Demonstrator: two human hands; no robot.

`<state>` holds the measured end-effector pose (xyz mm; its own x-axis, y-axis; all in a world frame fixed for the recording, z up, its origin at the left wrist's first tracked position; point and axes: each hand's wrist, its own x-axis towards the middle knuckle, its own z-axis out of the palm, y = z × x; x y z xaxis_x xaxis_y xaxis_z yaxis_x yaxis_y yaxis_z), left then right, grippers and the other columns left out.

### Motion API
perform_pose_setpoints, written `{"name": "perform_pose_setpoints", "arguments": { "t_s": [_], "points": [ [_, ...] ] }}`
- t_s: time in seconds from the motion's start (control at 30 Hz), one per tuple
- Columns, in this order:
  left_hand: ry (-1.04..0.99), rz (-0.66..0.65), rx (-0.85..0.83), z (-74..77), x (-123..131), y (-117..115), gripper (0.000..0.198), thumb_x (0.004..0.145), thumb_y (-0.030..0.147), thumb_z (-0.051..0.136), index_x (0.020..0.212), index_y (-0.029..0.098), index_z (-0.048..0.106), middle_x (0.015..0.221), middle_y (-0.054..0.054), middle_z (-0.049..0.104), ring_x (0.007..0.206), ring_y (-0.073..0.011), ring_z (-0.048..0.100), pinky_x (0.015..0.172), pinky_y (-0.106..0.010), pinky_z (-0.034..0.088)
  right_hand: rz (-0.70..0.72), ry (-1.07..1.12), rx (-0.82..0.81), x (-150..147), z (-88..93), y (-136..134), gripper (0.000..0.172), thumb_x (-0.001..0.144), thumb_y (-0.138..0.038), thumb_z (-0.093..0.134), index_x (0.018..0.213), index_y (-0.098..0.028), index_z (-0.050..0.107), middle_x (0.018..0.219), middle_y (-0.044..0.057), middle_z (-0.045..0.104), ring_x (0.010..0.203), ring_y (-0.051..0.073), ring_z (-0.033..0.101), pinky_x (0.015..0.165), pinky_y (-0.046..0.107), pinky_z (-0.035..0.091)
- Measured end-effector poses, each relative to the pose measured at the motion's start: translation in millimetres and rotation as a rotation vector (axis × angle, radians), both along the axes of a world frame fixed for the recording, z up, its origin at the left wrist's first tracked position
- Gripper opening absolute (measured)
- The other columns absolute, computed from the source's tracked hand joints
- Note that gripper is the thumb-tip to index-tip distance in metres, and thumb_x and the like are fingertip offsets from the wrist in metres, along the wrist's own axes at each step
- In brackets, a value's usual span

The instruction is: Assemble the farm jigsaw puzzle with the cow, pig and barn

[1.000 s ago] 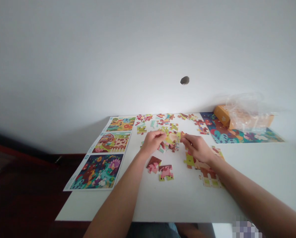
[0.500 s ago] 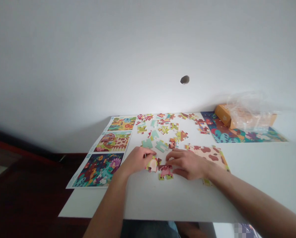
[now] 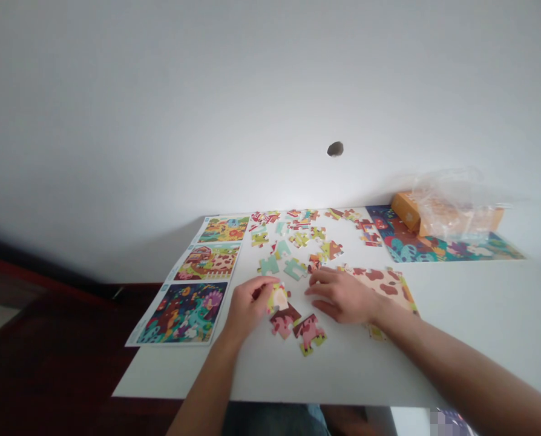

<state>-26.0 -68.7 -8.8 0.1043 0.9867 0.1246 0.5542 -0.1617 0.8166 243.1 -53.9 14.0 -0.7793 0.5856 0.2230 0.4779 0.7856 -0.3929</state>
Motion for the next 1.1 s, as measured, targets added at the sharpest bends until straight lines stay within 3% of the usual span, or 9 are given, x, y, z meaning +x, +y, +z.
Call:
{"name": "perform_pose_setpoints", "arguments": {
  "t_s": [0.1,0.27,0.4,0.5,0.57,0.7,0.8,0.9,1.1],
  "points": [
    [0.187,0.215,0.084,-6.5,-6.1,4.3,0.027,0.09,0.033,0.052,0.096,0.021,0.075,0.09,-0.002,0.076,0.071,-0.0179,0.065,0.069,-0.028,0.049,-0.185,-0.007,0.069,2.3,-4.9,6.9,0.028,0.092,-0.023,0.055,0.117,-0.017,0.066,0.118,0.013,0.063,0.11,0.025,0.057,0.098,0.041,0.047],
    [0.46,0.27,0.23,-11.5,-7.1,7.2,0.021,0.088,0.027,0.053,0.088,0.023,0.074,0.091,-0.004,0.069,0.084,-0.0215,0.065,0.078,-0.033,0.051,-0.267,-0.087,0.067,3.4,-9.3,10.2,0.024,0.092,-0.022,0.055,0.112,-0.018,0.067,0.107,0.012,0.065,0.104,0.024,0.059,0.094,0.038,0.048],
    [0.479,0.149,0.377,-2.7,2.4,20.9,0.019,0.085,0.024,0.058,0.093,0.023,0.076,0.103,-0.008,0.063,0.101,-0.025,0.061,0.096,-0.04,0.05,-0.277,-0.123,0.065,0.1,-7.4,7.6,0.021,0.093,-0.021,0.053,0.107,-0.017,0.068,0.105,0.011,0.063,0.096,0.021,0.06,0.085,0.034,0.049],
    [0.528,-0.045,0.385,10.2,18.4,42.8,0.022,0.085,0.025,0.06,0.1,0.026,0.076,0.119,-0.008,0.06,0.115,-0.0267,0.055,0.104,-0.043,0.046,-0.285,-0.119,0.066,-1.5,-6.1,7.2,0.021,0.094,-0.021,0.052,0.108,-0.018,0.068,0.102,0.01,0.063,0.093,0.02,0.061,0.084,0.033,0.049],
    [0.596,-0.084,0.332,15.0,30.4,59.9,0.026,0.084,0.028,0.065,0.107,0.03,0.075,0.131,-0.009,0.055,0.127,-0.0316,0.048,0.108,-0.05,0.041,-0.28,-0.095,0.067,-1.4,-6.0,7.9,0.022,0.095,-0.019,0.052,0.109,-0.019,0.068,0.102,0.01,0.064,0.096,0.02,0.061,0.087,0.033,0.049],
    [0.658,-0.175,0.207,7.0,45.2,83.1,0.053,0.079,0.05,0.072,0.13,0.036,0.063,0.155,-0.01,0.034,0.145,-0.0424,0.025,0.113,-0.066,0.026,-0.243,-0.033,0.051,0.1,-6.9,9.7,0.024,0.095,-0.017,0.051,0.111,-0.019,0.068,0.111,0.011,0.065,0.104,0.021,0.061,0.091,0.034,0.049],
    [0.669,-0.288,0.176,-3.7,45.2,85.1,0.074,0.072,0.059,0.076,0.14,0.04,0.053,0.163,-0.009,0.02,0.149,-0.0449,0.011,0.113,-0.073,0.012,-0.231,-0.017,0.033,0.1,-7.3,10.8,0.023,0.096,-0.018,0.051,0.11,-0.018,0.069,0.11,0.012,0.066,0.101,0.02,0.063,0.088,0.033,0.051],
    [0.677,-0.296,0.191,-7.8,40.3,82.8,0.072,0.074,0.058,0.075,0.14,0.041,0.052,0.163,-0.008,0.02,0.15,-0.0423,0.01,0.115,-0.071,0.011,-0.225,-0.022,0.004,-2.3,-6.3,11.5,0.023,0.097,-0.019,0.051,0.108,-0.016,0.07,0.107,0.012,0.066,0.096,0.02,0.064,0.085,0.031,0.052],
    [0.663,-0.24,0.258,-13.9,34.9,89.2,0.05,0.084,0.048,0.068,0.132,0.037,0.061,0.156,-0.006,0.036,0.147,-0.0383,0.023,0.117,-0.063,0.022,-0.217,0.005,-0.042,-7.0,-5.7,10.6,0.022,0.097,-0.022,0.053,0.108,-0.015,0.071,0.108,0.012,0.066,0.093,0.018,0.065,0.085,0.03,0.052]
  ]
}}
